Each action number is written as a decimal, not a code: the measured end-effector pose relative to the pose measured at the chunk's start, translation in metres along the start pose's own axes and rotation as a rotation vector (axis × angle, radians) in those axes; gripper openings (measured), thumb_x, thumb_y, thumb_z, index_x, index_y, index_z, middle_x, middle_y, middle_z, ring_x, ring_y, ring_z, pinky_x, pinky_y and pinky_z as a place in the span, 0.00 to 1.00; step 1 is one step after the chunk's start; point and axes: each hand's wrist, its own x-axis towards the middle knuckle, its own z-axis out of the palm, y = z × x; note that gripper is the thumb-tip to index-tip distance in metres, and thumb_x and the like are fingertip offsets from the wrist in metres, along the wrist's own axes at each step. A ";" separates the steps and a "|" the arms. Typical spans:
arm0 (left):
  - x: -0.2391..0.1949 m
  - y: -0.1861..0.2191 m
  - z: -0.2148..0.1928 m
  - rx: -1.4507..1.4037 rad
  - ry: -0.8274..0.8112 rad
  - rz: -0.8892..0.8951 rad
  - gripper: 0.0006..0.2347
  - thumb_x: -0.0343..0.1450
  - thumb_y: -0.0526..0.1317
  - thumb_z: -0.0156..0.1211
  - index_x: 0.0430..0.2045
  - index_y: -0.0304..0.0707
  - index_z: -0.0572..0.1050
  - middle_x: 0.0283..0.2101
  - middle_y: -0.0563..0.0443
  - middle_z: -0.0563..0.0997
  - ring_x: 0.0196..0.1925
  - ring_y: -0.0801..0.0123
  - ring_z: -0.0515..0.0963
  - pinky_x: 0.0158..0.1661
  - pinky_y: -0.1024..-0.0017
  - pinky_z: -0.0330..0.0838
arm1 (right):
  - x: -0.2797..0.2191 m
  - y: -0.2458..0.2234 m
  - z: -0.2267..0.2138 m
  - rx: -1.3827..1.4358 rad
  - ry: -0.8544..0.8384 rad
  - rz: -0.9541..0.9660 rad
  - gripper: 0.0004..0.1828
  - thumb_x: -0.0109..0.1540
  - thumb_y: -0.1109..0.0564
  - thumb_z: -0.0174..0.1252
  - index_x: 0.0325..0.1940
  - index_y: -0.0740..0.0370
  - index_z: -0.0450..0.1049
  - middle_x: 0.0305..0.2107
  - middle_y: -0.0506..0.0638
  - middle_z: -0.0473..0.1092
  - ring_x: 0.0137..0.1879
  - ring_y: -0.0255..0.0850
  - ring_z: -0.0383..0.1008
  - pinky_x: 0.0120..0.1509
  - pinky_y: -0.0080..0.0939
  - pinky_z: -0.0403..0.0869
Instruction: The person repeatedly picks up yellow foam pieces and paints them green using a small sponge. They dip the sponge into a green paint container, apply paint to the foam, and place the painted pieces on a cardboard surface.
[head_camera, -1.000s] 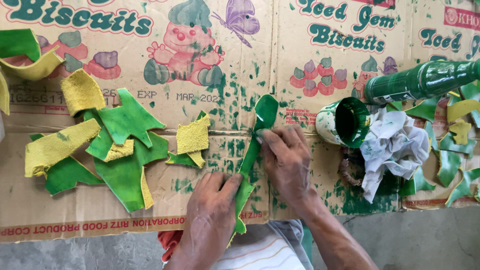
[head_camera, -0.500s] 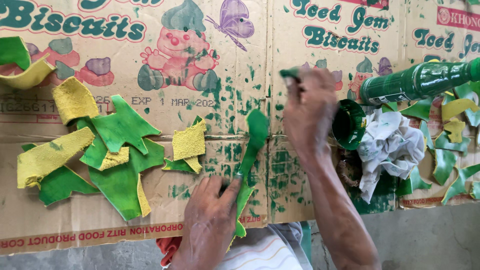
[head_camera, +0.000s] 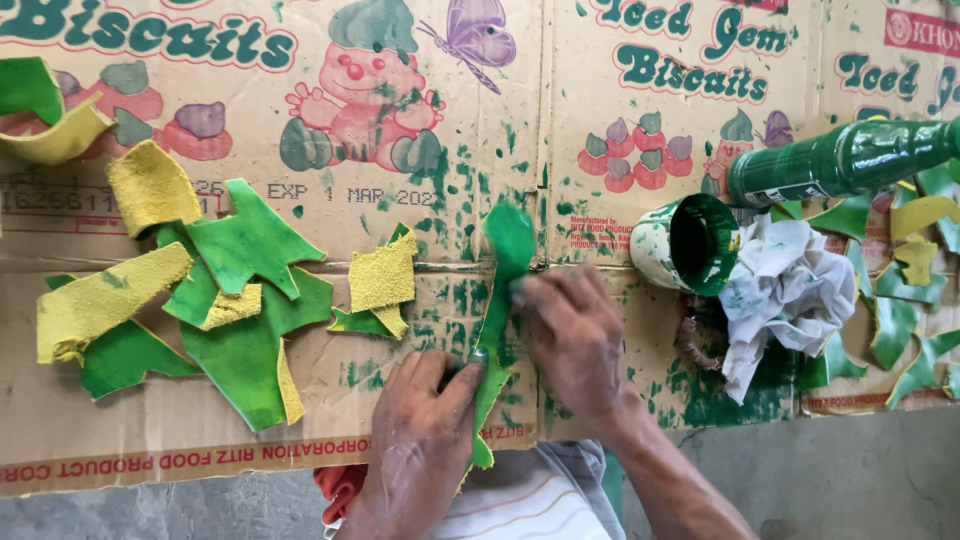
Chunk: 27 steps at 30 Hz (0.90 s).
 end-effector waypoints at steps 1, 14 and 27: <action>0.000 0.000 0.000 0.004 0.006 0.001 0.15 0.59 0.28 0.66 0.39 0.32 0.80 0.35 0.45 0.76 0.40 0.52 0.76 0.39 0.58 0.71 | 0.005 0.007 0.003 -0.026 0.023 -0.002 0.16 0.55 0.66 0.68 0.46 0.63 0.77 0.36 0.51 0.72 0.43 0.47 0.71 0.46 0.46 0.72; -0.005 0.006 0.005 0.049 -0.035 0.021 0.24 0.60 0.34 0.68 0.50 0.23 0.74 0.48 0.35 0.73 0.48 0.47 0.73 0.47 0.57 0.71 | 0.028 -0.003 -0.067 -0.091 0.327 0.047 0.04 0.70 0.65 0.68 0.46 0.66 0.78 0.38 0.52 0.74 0.45 0.37 0.72 0.45 0.36 0.70; 0.031 0.006 0.019 0.103 -0.002 0.155 0.15 0.66 0.27 0.62 0.48 0.24 0.76 0.54 0.35 0.73 0.55 0.48 0.74 0.55 0.58 0.71 | -0.016 -0.016 -0.049 0.051 0.037 0.118 0.10 0.59 0.64 0.68 0.44 0.62 0.79 0.36 0.51 0.75 0.41 0.42 0.73 0.44 0.42 0.73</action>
